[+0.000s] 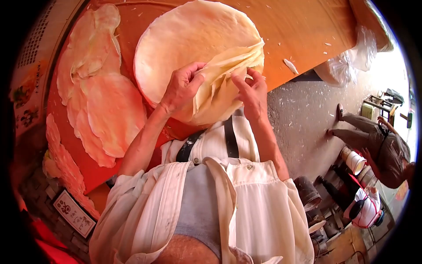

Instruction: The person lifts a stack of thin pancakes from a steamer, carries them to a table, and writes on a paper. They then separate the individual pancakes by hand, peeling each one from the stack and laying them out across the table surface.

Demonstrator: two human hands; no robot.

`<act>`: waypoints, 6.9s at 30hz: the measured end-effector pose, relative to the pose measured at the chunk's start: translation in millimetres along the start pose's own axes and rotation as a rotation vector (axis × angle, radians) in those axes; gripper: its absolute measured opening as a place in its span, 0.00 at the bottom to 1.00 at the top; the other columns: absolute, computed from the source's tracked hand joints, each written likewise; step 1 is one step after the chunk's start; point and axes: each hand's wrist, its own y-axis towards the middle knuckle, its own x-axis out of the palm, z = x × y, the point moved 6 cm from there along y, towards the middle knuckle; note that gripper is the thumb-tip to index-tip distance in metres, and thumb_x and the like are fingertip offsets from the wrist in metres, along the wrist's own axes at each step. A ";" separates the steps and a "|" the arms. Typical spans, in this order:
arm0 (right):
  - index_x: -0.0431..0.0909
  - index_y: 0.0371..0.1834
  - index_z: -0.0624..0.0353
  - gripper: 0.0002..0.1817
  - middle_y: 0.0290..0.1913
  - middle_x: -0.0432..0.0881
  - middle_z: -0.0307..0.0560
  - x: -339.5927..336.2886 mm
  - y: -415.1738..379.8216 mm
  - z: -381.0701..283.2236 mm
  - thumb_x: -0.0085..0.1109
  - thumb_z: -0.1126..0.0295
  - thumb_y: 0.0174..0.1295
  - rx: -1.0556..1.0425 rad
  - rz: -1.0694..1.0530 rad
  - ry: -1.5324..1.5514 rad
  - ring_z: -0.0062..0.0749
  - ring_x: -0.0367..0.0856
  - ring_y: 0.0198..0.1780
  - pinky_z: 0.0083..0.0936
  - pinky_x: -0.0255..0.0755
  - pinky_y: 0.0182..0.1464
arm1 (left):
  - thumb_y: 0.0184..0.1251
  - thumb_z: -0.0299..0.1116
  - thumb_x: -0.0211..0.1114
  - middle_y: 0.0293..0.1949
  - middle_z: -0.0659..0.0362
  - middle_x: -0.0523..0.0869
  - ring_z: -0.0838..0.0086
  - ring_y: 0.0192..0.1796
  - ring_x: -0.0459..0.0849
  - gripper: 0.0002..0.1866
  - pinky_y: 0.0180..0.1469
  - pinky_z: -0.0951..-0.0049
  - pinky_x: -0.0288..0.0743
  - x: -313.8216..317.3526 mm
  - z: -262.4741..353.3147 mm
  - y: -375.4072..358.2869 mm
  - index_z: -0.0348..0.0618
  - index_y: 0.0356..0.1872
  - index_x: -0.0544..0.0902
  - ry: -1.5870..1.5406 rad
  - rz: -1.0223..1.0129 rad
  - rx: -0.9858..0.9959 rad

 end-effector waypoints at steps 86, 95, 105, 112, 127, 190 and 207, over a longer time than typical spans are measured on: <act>0.74 0.53 0.63 0.19 0.37 0.85 0.42 -0.7 2.0 0.1 0.65 0.67 0.62 0.007 -0.120 0.116 0.17 0.82 0.32 0.11 0.69 0.27 | 0.66 0.35 0.66 0.28 0.63 0.84 0.84 0.29 0.79 0.13 0.33 0.80 0.74 39.9 6.3 3.8 0.33 0.40 0.83 0.005 -0.006 0.033; 0.74 0.53 0.65 0.19 0.38 0.85 0.45 -7.7 0.5 8.1 0.63 0.68 0.62 -0.030 -0.111 0.181 0.20 0.83 0.35 0.16 0.73 0.30 | 0.67 0.35 0.64 0.30 0.64 0.84 0.86 0.34 0.78 0.12 0.37 0.82 0.73 31.0 -3.4 10.2 0.33 0.40 0.84 -0.121 -0.032 -0.075; 0.77 0.43 0.67 0.17 0.38 0.83 0.45 -8.3 7.6 -1.1 0.67 0.66 0.56 -0.125 0.019 -0.199 0.24 0.82 0.35 0.19 0.75 0.38 | 0.67 0.30 0.61 0.26 0.64 0.83 0.87 0.29 0.76 0.09 0.33 0.80 0.73 38.2 -4.6 8.6 0.33 0.38 0.84 0.008 -0.013 -0.021; 0.75 0.47 0.69 0.17 0.42 0.83 0.47 -20.0 7.4 3.7 0.61 0.73 0.55 -0.105 0.012 -0.055 0.27 0.81 0.42 0.22 0.75 0.46 | 0.63 0.32 0.61 0.25 0.50 0.84 0.68 0.29 0.85 0.09 0.32 0.69 0.76 28.3 1.1 10.3 0.35 0.35 0.82 0.281 0.263 0.088; 0.76 0.49 0.63 0.17 0.38 0.82 0.39 -34.6 24.0 20.9 0.64 0.77 0.54 -0.039 -0.073 -0.120 0.18 0.78 0.32 0.14 0.68 0.29 | 0.64 0.32 0.65 0.33 0.64 0.86 0.83 0.32 0.82 0.09 0.33 0.79 0.77 -116.9 32.1 -26.3 0.38 0.40 0.85 -0.209 0.262 0.182; 0.82 0.33 0.62 0.11 0.46 0.80 0.51 -43.7 11.1 -24.7 0.68 0.66 0.54 -0.556 0.299 -0.599 0.25 0.78 0.29 0.24 0.74 0.35 | 0.70 0.35 0.56 0.52 0.48 0.82 0.64 0.53 0.82 0.24 0.57 0.67 0.77 -104.4 21.4 50.3 0.33 0.62 0.69 -0.700 0.208 0.006; 0.80 0.34 0.59 0.09 0.28 0.81 0.48 45.2 -19.9 -46.7 0.58 0.82 0.50 -0.881 -0.124 -0.894 0.47 0.78 0.33 0.37 0.73 0.35 | 0.62 0.37 0.69 0.39 0.64 0.82 0.83 0.39 0.79 0.19 0.40 0.79 0.76 32.0 16.4 53.0 0.35 0.49 0.79 -0.396 -0.032 -0.172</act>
